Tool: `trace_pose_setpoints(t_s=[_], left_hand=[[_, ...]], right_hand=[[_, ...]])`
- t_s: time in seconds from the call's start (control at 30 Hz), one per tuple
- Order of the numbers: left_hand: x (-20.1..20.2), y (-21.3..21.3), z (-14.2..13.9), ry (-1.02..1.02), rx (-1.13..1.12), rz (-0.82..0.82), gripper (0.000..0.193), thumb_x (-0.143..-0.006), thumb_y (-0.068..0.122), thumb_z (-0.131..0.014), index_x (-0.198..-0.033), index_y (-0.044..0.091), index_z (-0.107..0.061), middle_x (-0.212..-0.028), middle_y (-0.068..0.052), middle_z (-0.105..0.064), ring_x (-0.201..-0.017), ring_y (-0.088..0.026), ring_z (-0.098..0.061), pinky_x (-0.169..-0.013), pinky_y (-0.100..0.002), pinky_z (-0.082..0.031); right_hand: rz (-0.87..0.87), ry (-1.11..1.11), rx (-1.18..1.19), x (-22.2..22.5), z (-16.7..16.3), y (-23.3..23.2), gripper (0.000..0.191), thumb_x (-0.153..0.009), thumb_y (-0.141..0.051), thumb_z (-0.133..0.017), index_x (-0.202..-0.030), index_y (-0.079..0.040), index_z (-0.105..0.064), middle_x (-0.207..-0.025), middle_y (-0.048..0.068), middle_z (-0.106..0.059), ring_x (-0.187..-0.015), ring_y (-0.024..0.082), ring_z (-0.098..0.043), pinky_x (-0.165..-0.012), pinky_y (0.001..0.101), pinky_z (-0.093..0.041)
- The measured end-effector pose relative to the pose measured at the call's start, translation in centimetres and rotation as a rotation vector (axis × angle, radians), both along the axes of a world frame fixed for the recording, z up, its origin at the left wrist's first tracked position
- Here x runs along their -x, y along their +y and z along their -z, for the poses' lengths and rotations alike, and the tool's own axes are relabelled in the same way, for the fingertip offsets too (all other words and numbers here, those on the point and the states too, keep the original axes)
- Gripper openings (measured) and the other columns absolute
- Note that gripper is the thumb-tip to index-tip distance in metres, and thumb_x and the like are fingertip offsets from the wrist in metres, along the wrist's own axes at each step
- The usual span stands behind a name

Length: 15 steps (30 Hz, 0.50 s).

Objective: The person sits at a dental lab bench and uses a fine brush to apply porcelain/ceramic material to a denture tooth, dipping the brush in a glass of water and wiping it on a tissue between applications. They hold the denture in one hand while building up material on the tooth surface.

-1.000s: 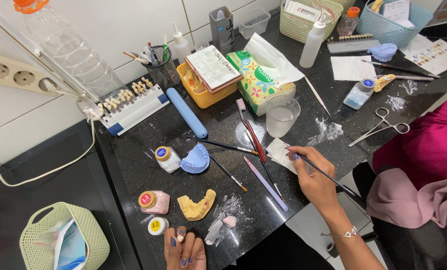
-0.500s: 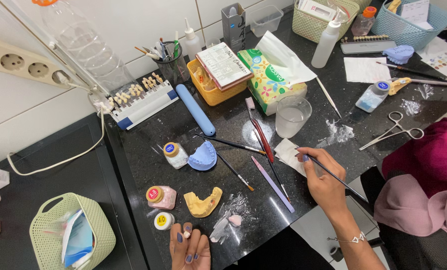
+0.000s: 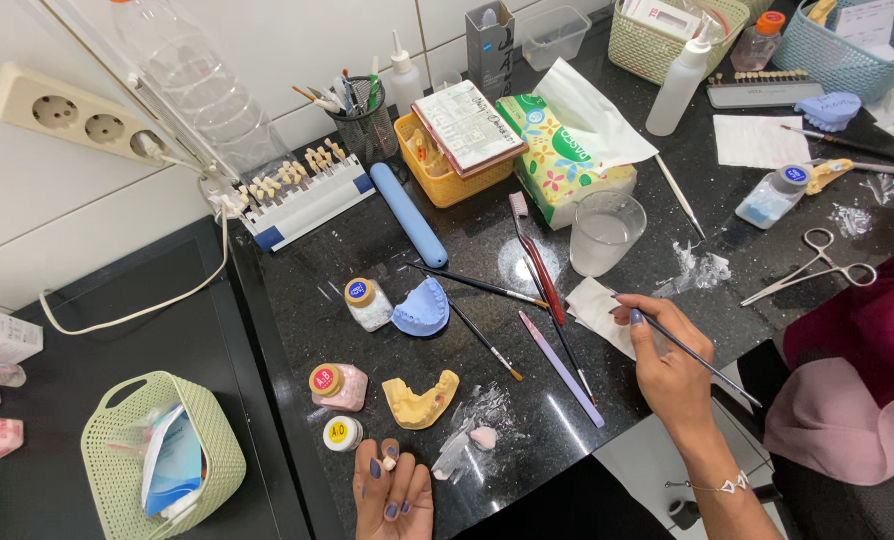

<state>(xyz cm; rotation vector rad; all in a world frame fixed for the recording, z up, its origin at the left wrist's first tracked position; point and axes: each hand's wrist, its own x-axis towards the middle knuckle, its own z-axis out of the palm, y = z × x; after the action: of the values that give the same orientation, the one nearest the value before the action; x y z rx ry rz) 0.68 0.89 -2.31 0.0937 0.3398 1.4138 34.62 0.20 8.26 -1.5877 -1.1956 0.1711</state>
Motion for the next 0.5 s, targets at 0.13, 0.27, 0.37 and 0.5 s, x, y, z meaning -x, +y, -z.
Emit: trace_pose_setpoints(t_s=[0.13, 0.27, 0.37, 0.5], left_hand=[[-0.1, 0.0, -0.2, -0.009, -0.014, 0.003, 0.028, -0.093, 0.009, -0.072, -0.085, 0.011, -0.045, -0.089, -0.009, -0.06, -0.047, -0.002, -0.039, -0.045, -0.02, -0.033], [-0.4, 0.1, -1.1, -0.005, -0.019, 0.014, 0.028, -0.093, 0.008, -0.071, -0.085, 0.012, -0.045, -0.089, -0.009, -0.06, -0.047, -0.001, -0.038, -0.045, -0.019, -0.033], [-0.5, -0.1, -1.9, 0.011, -0.019, 0.028, 0.026, -0.094, 0.009, -0.07, -0.085, 0.011, -0.046, -0.088, -0.007, -0.058, -0.049, -0.001, -0.038, -0.047, -0.02, -0.034], [-0.6, -0.6, -2.8, 0.026, -0.039, 0.046, 0.026, -0.097, 0.008, -0.068, -0.085, 0.01, -0.045, -0.088, -0.005, -0.056, -0.052, -0.002, -0.038, -0.05, -0.02, -0.034]], right_hand=[[0.019, 0.064, 0.01, 0.0, 0.4, 0.0, 0.017, -0.102, -0.005, -0.057, -0.117, 0.0, -0.064, -0.1, 0.01, -0.076, -0.097, 0.019, -0.074, -0.087, 0.0323, -0.056], [0.019, 0.07, -0.006, -0.1, 0.5, 0.0, 0.015, -0.102, -0.003, -0.055, -0.116, 0.002, -0.058, -0.1, 0.013, -0.076, -0.098, 0.02, -0.074, -0.088, 0.0329, -0.056], [0.009, 0.079, 0.0, -0.1, 0.5, -0.1, 0.015, -0.103, -0.003, -0.055, -0.117, 0.002, -0.057, -0.1, 0.013, -0.076, -0.097, 0.021, -0.074, -0.087, 0.0328, -0.056], [0.013, 0.047, 0.034, -0.3, 0.9, -0.2, 0.015, -0.102, -0.002, -0.054, -0.118, 0.0, -0.056, -0.1, 0.013, -0.076, -0.099, 0.02, -0.074, -0.088, 0.0331, -0.057]])
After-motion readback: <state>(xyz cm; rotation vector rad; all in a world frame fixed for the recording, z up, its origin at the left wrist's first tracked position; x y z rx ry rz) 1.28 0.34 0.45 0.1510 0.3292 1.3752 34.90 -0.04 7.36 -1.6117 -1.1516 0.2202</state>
